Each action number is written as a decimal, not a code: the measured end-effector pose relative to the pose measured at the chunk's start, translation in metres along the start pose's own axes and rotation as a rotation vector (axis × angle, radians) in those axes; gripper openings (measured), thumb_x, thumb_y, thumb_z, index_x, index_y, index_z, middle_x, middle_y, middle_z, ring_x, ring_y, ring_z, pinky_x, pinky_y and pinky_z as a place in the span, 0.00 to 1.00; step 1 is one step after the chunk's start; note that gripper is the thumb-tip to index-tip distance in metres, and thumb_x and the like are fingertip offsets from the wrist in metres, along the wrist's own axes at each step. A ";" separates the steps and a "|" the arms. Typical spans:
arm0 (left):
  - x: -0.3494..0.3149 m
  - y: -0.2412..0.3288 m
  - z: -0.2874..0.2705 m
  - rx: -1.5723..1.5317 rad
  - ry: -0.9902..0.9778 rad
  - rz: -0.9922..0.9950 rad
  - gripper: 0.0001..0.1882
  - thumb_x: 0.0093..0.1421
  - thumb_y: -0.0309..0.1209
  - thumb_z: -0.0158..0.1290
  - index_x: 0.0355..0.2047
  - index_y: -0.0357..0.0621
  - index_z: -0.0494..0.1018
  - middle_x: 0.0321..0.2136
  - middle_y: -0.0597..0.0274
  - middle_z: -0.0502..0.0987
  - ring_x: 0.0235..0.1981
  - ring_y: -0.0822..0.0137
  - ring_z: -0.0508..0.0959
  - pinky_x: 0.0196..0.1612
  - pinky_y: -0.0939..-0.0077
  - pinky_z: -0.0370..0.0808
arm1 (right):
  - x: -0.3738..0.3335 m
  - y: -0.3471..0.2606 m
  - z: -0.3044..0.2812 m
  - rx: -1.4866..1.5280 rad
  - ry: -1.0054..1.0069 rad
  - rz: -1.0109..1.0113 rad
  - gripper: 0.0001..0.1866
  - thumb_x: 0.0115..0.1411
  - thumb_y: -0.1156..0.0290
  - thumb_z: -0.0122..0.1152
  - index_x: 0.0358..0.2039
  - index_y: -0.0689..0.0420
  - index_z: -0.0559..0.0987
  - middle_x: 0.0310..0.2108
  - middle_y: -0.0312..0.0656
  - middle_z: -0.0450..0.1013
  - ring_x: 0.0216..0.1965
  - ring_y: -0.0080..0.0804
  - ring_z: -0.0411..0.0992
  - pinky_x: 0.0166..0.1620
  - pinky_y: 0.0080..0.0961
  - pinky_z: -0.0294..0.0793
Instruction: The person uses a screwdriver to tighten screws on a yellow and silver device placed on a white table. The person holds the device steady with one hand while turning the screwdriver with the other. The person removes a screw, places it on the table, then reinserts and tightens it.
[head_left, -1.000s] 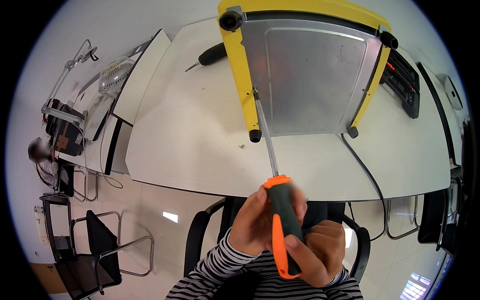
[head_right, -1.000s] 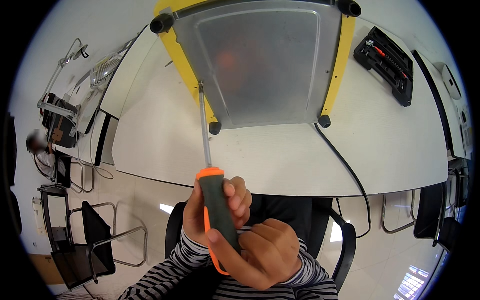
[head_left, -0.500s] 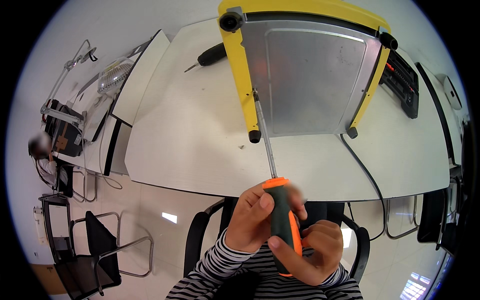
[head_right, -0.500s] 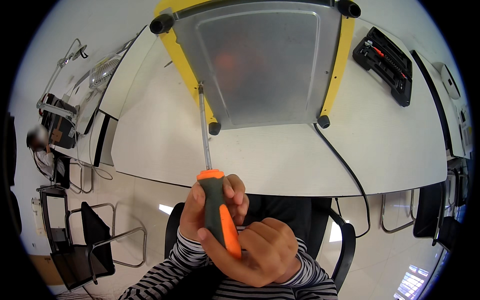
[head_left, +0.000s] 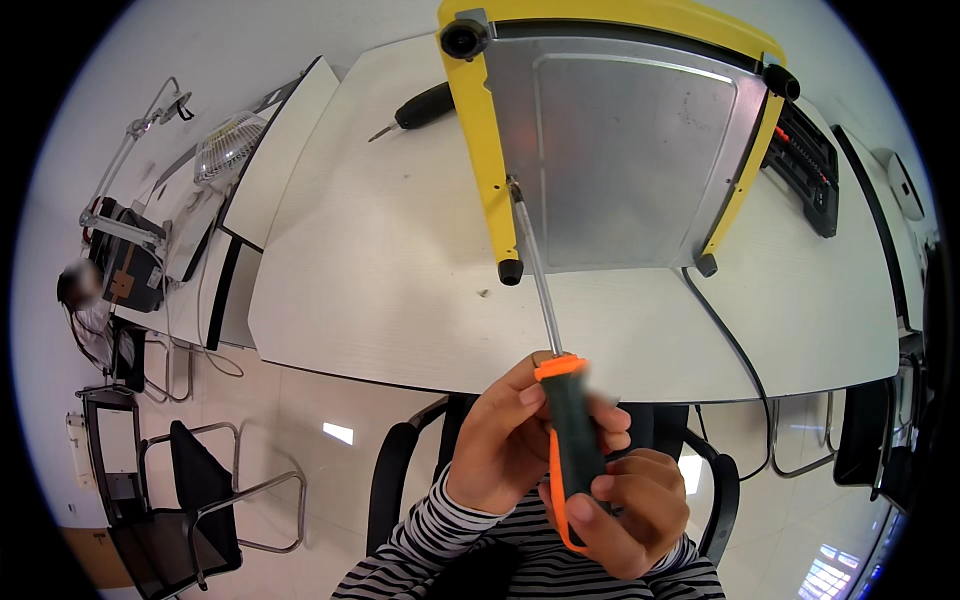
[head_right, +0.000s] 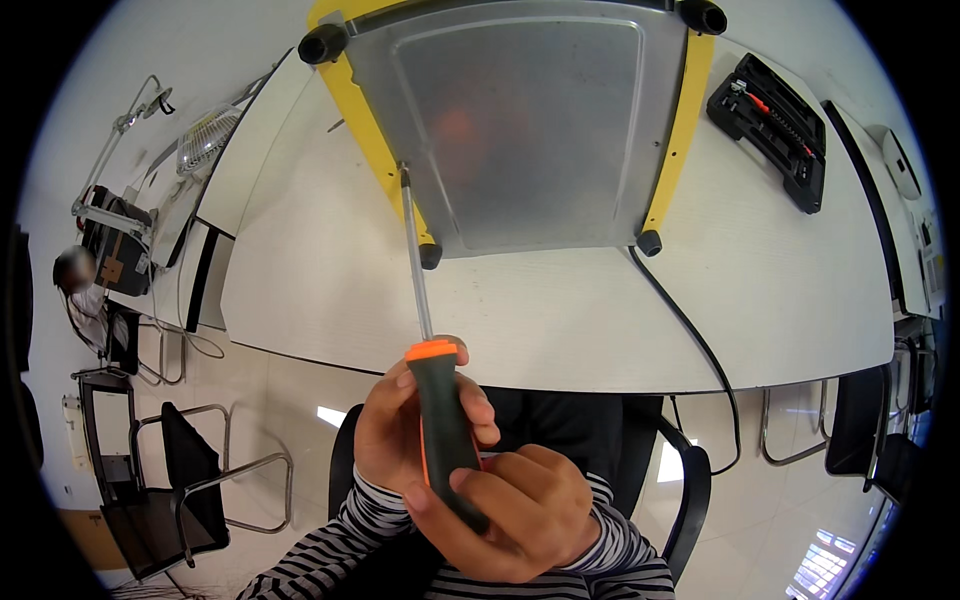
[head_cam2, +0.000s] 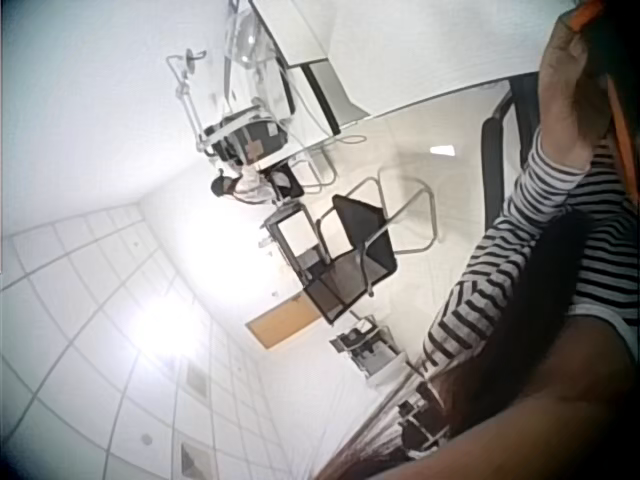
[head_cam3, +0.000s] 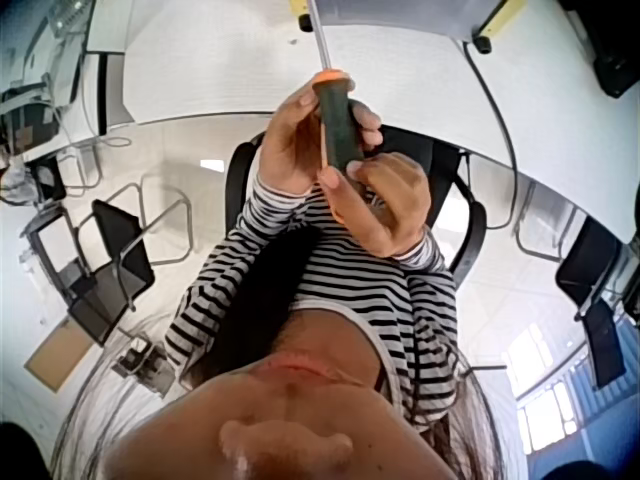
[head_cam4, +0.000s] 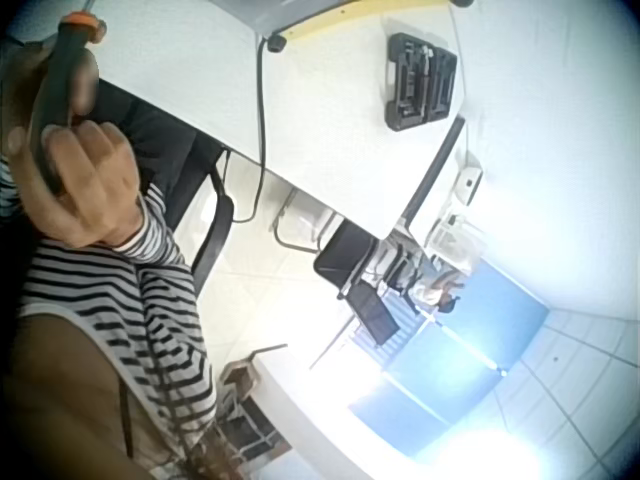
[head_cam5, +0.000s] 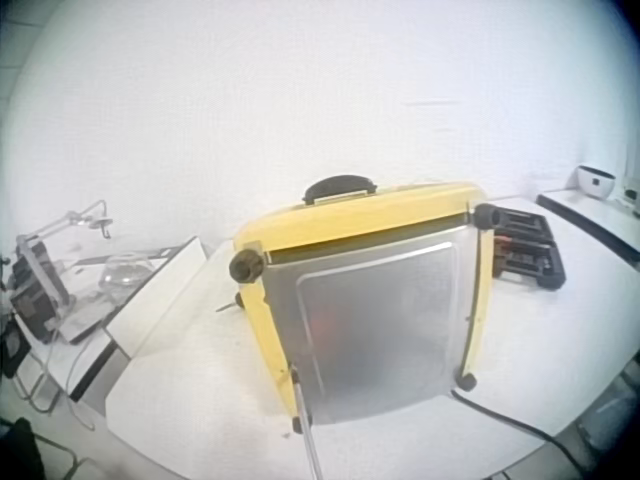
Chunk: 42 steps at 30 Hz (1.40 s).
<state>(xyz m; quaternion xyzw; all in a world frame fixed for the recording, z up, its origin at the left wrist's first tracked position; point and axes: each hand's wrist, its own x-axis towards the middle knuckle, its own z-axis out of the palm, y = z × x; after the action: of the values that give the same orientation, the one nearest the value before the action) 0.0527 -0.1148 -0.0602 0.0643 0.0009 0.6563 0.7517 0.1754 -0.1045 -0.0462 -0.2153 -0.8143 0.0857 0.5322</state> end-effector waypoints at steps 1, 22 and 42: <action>0.000 0.000 -0.001 0.033 -0.007 0.005 0.22 0.58 0.33 0.29 0.47 0.28 0.48 0.34 0.33 0.67 0.39 0.45 0.70 0.40 0.63 0.72 | 0.001 0.001 -0.001 0.007 -0.022 -0.017 0.15 0.42 0.73 0.58 0.33 0.44 0.74 0.30 0.36 0.61 0.28 0.24 0.63 0.23 0.16 0.67; 0.000 -0.001 0.009 0.602 0.144 0.052 0.18 0.56 0.39 0.39 0.38 0.34 0.62 0.26 0.51 0.71 0.28 0.65 0.72 0.33 0.76 0.70 | -0.007 -0.001 -0.005 -0.064 -0.046 -0.005 0.15 0.41 0.69 0.60 0.33 0.41 0.74 0.32 0.30 0.62 0.30 0.21 0.62 0.26 0.14 0.65; 0.002 0.028 -0.026 1.004 0.215 0.326 0.23 0.57 0.36 0.42 0.47 0.30 0.56 0.31 0.54 0.71 0.34 0.67 0.72 0.38 0.75 0.69 | -0.046 0.020 -0.028 0.248 0.341 0.140 0.21 0.32 0.73 0.69 0.27 0.52 0.68 0.31 0.36 0.57 0.17 0.23 0.61 0.13 0.11 0.62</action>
<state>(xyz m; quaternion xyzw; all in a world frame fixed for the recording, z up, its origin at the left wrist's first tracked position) 0.0232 -0.1068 -0.0830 0.3476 0.3816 0.6863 0.5124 0.2216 -0.1097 -0.0802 -0.2158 -0.6787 0.1844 0.6773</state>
